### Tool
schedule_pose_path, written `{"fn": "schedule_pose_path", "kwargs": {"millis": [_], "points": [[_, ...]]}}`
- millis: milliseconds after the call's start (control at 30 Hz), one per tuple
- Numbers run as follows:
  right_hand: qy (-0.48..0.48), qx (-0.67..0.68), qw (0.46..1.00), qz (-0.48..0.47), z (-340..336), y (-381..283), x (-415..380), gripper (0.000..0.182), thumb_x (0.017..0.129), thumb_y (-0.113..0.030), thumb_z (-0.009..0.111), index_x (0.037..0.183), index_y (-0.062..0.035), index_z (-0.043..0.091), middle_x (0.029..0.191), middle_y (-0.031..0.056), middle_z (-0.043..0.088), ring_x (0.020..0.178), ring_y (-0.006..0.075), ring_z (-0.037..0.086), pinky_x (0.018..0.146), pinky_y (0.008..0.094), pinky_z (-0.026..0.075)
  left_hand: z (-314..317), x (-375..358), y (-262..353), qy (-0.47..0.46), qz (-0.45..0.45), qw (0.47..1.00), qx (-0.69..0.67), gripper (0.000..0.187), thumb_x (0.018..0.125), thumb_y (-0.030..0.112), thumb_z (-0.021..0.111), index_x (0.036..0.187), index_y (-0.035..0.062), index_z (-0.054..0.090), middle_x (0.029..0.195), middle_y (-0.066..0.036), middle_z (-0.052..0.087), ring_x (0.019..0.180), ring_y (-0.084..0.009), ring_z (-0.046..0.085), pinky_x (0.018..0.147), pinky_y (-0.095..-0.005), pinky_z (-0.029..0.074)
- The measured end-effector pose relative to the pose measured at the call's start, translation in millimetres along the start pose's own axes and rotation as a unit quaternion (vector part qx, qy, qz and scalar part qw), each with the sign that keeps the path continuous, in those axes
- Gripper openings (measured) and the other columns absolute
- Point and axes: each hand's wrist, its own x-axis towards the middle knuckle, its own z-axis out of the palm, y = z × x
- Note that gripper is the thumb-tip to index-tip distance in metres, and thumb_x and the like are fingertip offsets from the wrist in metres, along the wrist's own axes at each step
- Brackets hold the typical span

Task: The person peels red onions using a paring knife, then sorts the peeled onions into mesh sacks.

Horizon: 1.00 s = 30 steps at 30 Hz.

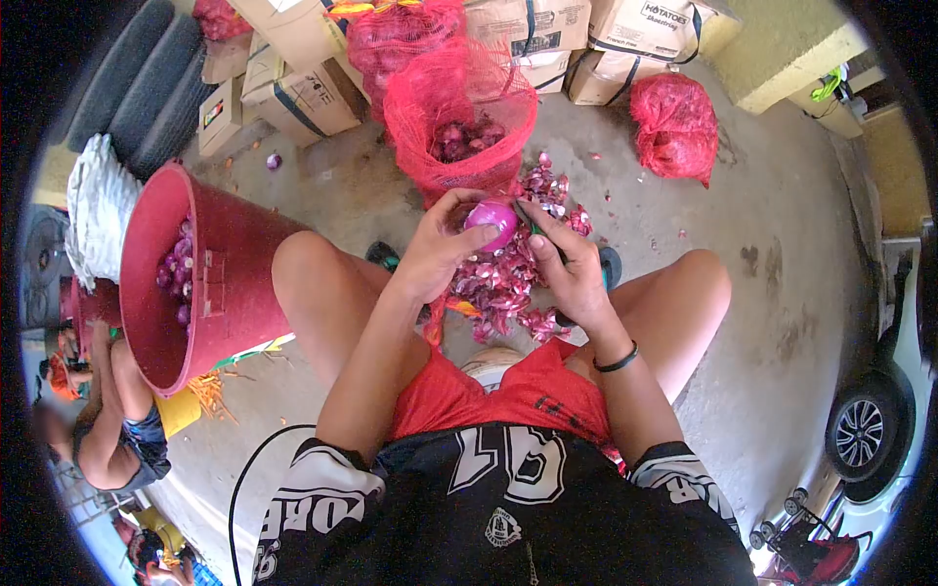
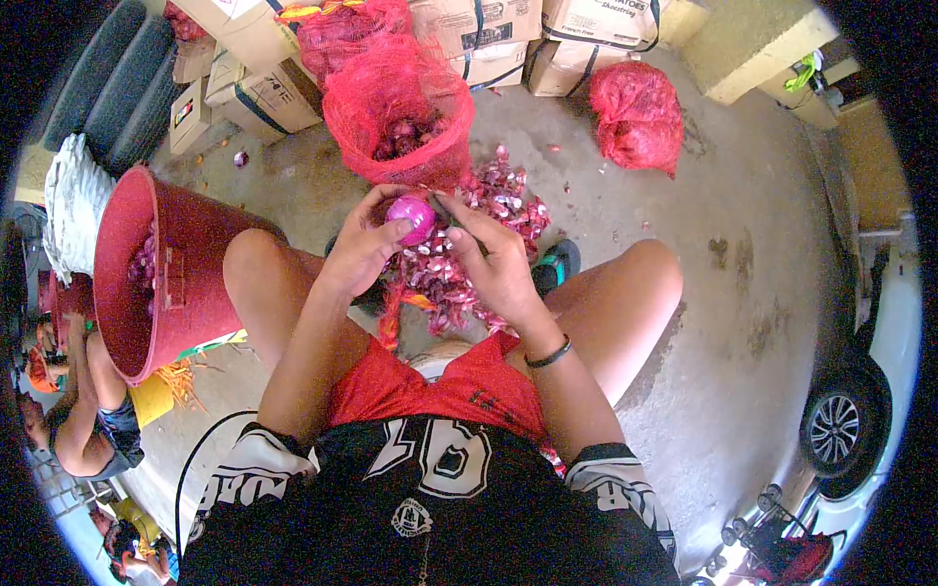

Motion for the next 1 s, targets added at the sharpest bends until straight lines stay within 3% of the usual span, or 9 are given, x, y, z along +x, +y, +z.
{"fn": "schedule_pose_path", "kwargs": {"millis": [200, 300, 367, 433, 467, 533, 567, 733, 1000], "points": [[0.035, 0.117, 0.984, 0.13, 0.1, 0.5, 2.4, 0.038, 0.101, -0.017, 0.05, 0.135, -0.0009, 0.051, 0.128, 0.0138, 0.061, 0.117, 0.0188, 0.056, 0.101, 0.0316, 0.042, -0.9, 2.2, -4.0, -0.045, 0.042, 0.998, 0.016, 0.06, 0.074, -0.006, 0.074, 0.128, 0.0022, 0.049, 0.123, -0.009, 0.054, 0.114, -0.0174, 0.054, 0.096, -0.0323, 0.048], [0.046, 0.108, 0.991, 0.07, -1.3, 12.0, 4.6, 0.04, 0.101, -0.019, 0.05, 0.137, -0.0012, 0.049, 0.133, 0.0143, 0.057, 0.121, 0.0189, 0.053, 0.103, 0.0312, 0.04, 1.0, -0.7, -1.9, -0.054, 0.033, 0.998, 0.009, 0.063, 0.073, -0.008, 0.073, 0.13, 0.003, 0.048, 0.124, -0.009, 0.052, 0.115, -0.0171, 0.053, 0.097, -0.0328, 0.047], [0.02, 0.11, 0.987, 0.115, -8.6, 6.9, 1.8, 0.04, 0.101, -0.02, 0.049, 0.137, -0.0018, 0.049, 0.125, 0.0104, 0.06, 0.107, 0.0147, 0.057, 0.093, 0.0279, 0.045, 3.1, -0.9, -1.0, -0.051, 0.04, 0.998, -0.004, 0.061, 0.075, -0.007, 0.073, 0.129, 0.0025, 0.047, 0.122, -0.008, 0.054, 0.113, -0.0169, 0.054, 0.096, -0.0324, 0.048], [-0.003, 0.098, 0.992, 0.077, -11.2, 8.1, 1.5, 0.04, 0.102, -0.02, 0.049, 0.138, -0.003, 0.049, 0.111, 0.0052, 0.061, 0.09, 0.01, 0.056, 0.079, 0.0242, 0.046, 4.6, 0.4, -1.6, -0.022, 0.014, 0.999, -0.03, 0.058, 0.077, -0.005, 0.073, 0.128, 0.0019, 0.047, 0.12, -0.008, 0.055, 0.112, -0.0168, 0.055, 0.095, -0.0322, 0.048], [-0.011, 0.085, 0.996, 0.016, -9.9, 14.6, 2.4, 0.04, 0.102, -0.02, 0.049, 0.139, -0.004, 0.049, 0.101, 0.0018, 0.059, 0.08, 0.0073, 0.053, 0.071, 0.0223, 0.045, 4.9, 3.4, -3.1, 0.006, -0.016, 0.999, -0.05, 0.056, 0.078, -0.004, 0.073, 0.128, 0.0016, 0.048, 0.119, -0.008, 0.056, 0.112, -0.0168, 0.055, 0.095, -0.0323, 0.048], [-0.017, 0.108, 0.994, 0.004, -7.5, 12.2, 1.5, 0.04, 0.102, -0.02, 0.049, 0.14, -0.0056, 0.049, 0.086, -0.0033, 0.054, 0.066, 0.0038, 0.044, 0.059, 0.02, 0.039, 1.6, 7.0, -9.1, 0.026, -0.041, 0.997, -0.057, 0.053, 0.08, -0.001, 0.072, 0.127, 0.0018, 0.048, 0.12, -0.008, 0.057, 0.112, -0.0185, 0.056, 0.097, -0.0341, 0.047], [-0.016, 0.146, 0.988, 0.05, -6.4, 6.5, -1.8, 0.04, 0.102, -0.02, 0.049, 0.14, -0.0063, 0.049, 0.08, -0.005, 0.05, 0.062, 0.0029, 0.039, 0.055, 0.0197, 0.036, -2.8, 8.5, -14.2, 0.019, -0.036, 0.998, -0.044, 0.051, 0.081, 0.001, 0.071, 0.127, 0.0023, 0.048, 0.121, -0.009, 0.058, 0.112, -0.0202, 0.057, 0.099, -0.0358, 0.047], [0.037, 0.31, 0.932, 0.186, -12.9, 4.2, 0.5, 0.04, 0.103, -0.02, 0.046, 0.141, -0.0077, 0.048, 0.069, -0.0057, 0.046, 0.056, 0.0031, 0.037, 0.05, 0.0198, 0.033, 3.4, 5.6, -9.0, -0.01, 0.004, 0.999, -0.041, 0.054, 0.079, 0.001, 0.074, 0.126, 0.0024, 0.048, 0.121, -0.009, 0.057, 0.112, -0.0208, 0.057, 0.099, -0.0359, 0.047], [0.114, 0.352, 0.903, 0.219, -16.1, 13.0, 3.5, 0.039, 0.103, -0.025, 0.047, 0.139, -0.0098, 0.05, 0.072, -0.005, 0.05, 0.052, 0.004, 0.04, 0.046, 0.019, 0.031, 1.8, 4.2, -6.7, -0.044, 0.011, 0.999, 0.001, 0.068, 0.069, 0.001, 0.081, 0.128, 0.0021, 0.047, 0.123, -0.01, 0.056, 0.114, -0.022, 0.057, 0.1, -0.0363, 0.047]]}}
